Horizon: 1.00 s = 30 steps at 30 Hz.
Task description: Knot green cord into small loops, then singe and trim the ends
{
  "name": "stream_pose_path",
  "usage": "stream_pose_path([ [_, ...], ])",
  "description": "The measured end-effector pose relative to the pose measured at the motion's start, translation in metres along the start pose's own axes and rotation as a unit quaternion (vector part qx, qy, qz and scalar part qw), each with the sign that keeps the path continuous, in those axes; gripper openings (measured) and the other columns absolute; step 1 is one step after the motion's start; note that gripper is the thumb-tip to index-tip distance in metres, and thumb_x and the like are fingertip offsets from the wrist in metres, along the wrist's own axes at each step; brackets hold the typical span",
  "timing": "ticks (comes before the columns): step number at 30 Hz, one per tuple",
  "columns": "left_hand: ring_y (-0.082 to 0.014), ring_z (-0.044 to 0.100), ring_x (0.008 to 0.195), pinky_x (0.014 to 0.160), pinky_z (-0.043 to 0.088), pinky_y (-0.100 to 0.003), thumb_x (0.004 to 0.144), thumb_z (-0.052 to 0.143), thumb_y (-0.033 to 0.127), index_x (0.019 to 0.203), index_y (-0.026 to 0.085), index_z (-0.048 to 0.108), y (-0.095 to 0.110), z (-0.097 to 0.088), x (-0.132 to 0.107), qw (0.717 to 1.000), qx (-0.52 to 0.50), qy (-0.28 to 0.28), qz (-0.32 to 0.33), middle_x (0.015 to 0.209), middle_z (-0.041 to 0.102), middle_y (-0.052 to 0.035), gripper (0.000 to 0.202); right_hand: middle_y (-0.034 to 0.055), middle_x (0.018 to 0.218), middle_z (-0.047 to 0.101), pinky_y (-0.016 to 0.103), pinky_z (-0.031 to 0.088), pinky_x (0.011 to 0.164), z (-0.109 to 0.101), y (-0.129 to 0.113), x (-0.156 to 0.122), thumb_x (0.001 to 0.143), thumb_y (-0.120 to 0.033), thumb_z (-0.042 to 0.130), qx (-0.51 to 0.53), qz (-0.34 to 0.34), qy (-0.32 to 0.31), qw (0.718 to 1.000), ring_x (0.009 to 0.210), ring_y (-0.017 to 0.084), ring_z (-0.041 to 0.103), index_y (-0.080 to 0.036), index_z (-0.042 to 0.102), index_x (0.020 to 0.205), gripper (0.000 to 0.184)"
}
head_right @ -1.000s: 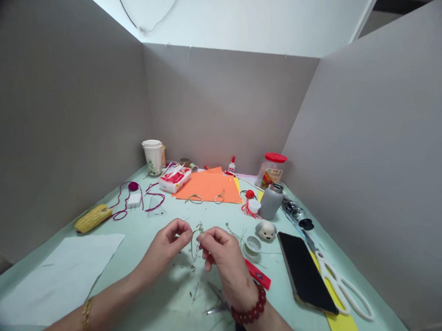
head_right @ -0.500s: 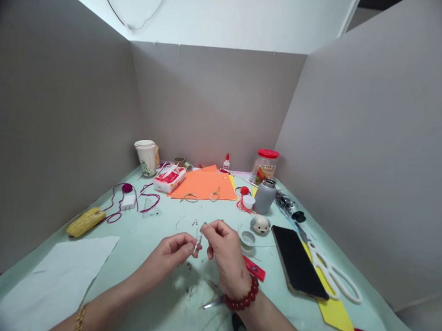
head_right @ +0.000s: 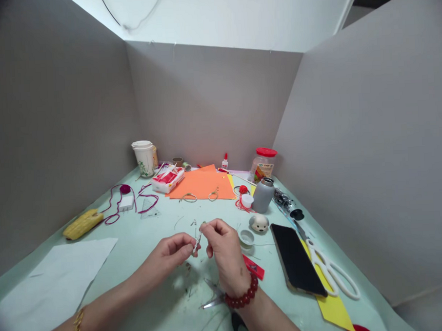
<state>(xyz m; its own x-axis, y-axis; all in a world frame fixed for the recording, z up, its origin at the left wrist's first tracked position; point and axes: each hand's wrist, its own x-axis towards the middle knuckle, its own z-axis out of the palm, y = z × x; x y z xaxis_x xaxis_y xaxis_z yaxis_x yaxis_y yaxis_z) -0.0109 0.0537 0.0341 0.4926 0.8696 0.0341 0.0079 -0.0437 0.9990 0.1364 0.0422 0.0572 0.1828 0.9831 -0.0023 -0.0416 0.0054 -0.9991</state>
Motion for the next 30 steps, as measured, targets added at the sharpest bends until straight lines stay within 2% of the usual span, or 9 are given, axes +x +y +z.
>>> stream_pose_path([
  [13, -0.0121, 0.048, 0.063, 0.058, 0.034, -0.023, 0.078, 0.056, 0.026, 0.075, 0.018, 0.057, -0.0059, 0.0003, 0.0015, 1.0, -0.011, 0.013, -0.017, 0.07, 0.057, -0.0012, 0.009, -0.0072, 0.051, 0.043, 0.023, 0.026, 0.043, 0.0039, -0.0009, -0.0036, 0.072, -0.031, 0.064, -0.005, 0.015, 0.001, 1.0, 0.043, 0.007, 0.036, -0.018, 0.051, 0.058, 0.022],
  [19, -0.0107, 0.044, 0.057, 0.055, 0.032, -0.023, 0.076, 0.06, 0.03, 0.07, 0.018, 0.053, -0.0093, 0.0008, 0.002, 1.0, -0.019, 0.015, -0.011, 0.063, 0.048, 0.0019, 0.014, -0.0074, 0.051, 0.041, 0.023, 0.026, 0.043, 0.0047, 0.0017, -0.0034, 0.072, -0.031, 0.065, 0.01, 0.022, -0.009, 1.0, 0.043, 0.006, 0.034, -0.018, 0.051, 0.058, 0.023],
  [25, -0.0127, 0.05, 0.064, 0.059, 0.034, -0.024, 0.077, 0.057, 0.025, 0.076, 0.018, 0.058, -0.0067, 0.0007, 0.002, 0.999, -0.025, 0.006, -0.019, 0.072, 0.058, -0.0021, 0.007, -0.0069, 0.05, 0.041, 0.023, 0.025, 0.043, 0.0031, 0.0016, -0.0034, 0.073, -0.033, 0.064, 0.014, 0.025, -0.016, 0.999, 0.042, 0.007, 0.034, -0.018, 0.05, 0.057, 0.026],
  [30, -0.0134, 0.049, 0.064, 0.06, 0.034, -0.025, 0.077, 0.059, 0.03, 0.073, 0.018, 0.059, -0.0025, 0.003, 0.0014, 1.0, -0.021, 0.012, -0.019, 0.07, 0.057, -0.0015, 0.013, -0.0064, 0.05, 0.041, 0.023, 0.027, 0.043, 0.003, 0.0017, -0.0031, 0.074, -0.034, 0.064, 0.006, 0.018, -0.018, 1.0, 0.043, 0.008, 0.035, -0.018, 0.05, 0.057, 0.027],
])
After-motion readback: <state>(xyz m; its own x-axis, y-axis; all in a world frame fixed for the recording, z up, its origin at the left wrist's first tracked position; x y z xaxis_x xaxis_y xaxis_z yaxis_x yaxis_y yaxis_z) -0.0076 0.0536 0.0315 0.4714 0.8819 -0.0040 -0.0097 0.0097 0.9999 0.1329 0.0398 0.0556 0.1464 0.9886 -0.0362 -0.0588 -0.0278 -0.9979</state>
